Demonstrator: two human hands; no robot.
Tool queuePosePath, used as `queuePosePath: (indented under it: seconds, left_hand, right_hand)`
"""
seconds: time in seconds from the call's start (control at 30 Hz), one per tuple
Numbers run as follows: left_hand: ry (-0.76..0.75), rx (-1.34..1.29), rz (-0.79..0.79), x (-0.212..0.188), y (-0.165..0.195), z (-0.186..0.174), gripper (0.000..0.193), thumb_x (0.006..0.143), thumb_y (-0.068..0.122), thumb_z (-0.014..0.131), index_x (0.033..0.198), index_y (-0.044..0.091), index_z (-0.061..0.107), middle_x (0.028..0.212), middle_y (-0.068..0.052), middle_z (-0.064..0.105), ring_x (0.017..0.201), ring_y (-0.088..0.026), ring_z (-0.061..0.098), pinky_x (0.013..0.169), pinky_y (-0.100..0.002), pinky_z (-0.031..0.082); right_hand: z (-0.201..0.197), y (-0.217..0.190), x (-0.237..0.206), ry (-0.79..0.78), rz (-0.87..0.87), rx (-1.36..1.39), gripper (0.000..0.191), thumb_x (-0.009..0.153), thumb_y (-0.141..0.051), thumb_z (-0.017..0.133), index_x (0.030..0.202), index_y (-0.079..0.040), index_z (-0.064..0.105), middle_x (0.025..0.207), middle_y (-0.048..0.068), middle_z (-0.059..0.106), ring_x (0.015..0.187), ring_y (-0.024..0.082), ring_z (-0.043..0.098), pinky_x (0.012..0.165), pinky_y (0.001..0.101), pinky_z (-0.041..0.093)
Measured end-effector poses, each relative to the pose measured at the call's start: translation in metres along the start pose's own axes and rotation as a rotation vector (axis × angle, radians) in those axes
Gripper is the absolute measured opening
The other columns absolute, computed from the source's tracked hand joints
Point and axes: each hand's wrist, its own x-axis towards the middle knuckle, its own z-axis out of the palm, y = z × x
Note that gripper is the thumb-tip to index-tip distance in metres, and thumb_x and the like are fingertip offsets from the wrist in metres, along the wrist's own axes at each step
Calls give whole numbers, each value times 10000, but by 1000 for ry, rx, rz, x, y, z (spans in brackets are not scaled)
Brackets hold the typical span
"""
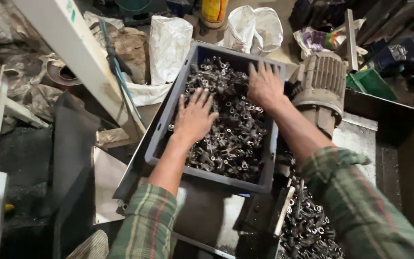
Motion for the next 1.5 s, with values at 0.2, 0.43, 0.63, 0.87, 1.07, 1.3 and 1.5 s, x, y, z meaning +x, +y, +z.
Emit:
queuePosePath:
  seconds: [0.2,0.43,0.63,0.87,1.07,1.3,1.5]
  left_hand:
    - [16,35,-20,-9,18,-3,631,1014,516,419,1520,139,454,1665,-43,274,1551,-244,160,1216,-599,99]
    - [-88,56,-27,-20,32,-10,614,1018,542,395,1508,175,453,1671,-50,243,1538,-312,154,1192,-617,103]
    - [46,125,5,-63,52,5,469,1034,473,505,1319,143,678,1597,-169,400,1535,-371,235,1119,-766,98]
    - [381,-192,91,-93,109,37,408,1016,392,636,1345,157,695,1642,-154,429,1547,-368,295,1224,-646,115]
    - [309,-237,180,-90,130,50,589,966,422,764,1353,-4,638,1496,-221,513,1425,-385,392,1134,-620,200]
    - [449,-317,298,-105,116,50,406,990,356,768,1231,31,739,1336,-151,696,1328,-353,599,1159,-450,401]
    - [398,-533,296,-122,110,62,388,935,315,793,1202,37,745,1366,-147,681,1377,-327,579,1175,-454,417]
  right_hand:
    - [-68,60,-34,2,-26,147,583,985,-385,618,1444,-41,512,1425,227,518,1250,376,546,1064,495,438]
    - [-86,145,-221,115,-148,451,449,983,-411,554,1269,-100,706,1065,171,750,927,323,740,810,428,579]
    - [12,195,-423,293,395,1005,261,1081,-250,663,1123,-16,771,1216,137,748,1041,251,715,909,327,574]
    - [129,148,-507,268,498,724,701,819,-245,812,1429,-9,560,1469,233,527,1355,351,506,1095,456,426]
    - [126,104,-446,169,518,789,436,928,-267,722,1336,-124,667,1478,187,554,1334,329,559,1095,425,482]
    - [119,108,-347,193,251,311,577,802,33,622,1354,-133,656,1568,259,400,1395,430,414,1141,525,326]
    - [125,118,-327,156,165,228,579,797,90,577,1312,-154,680,1592,208,414,1442,366,409,1174,514,348]
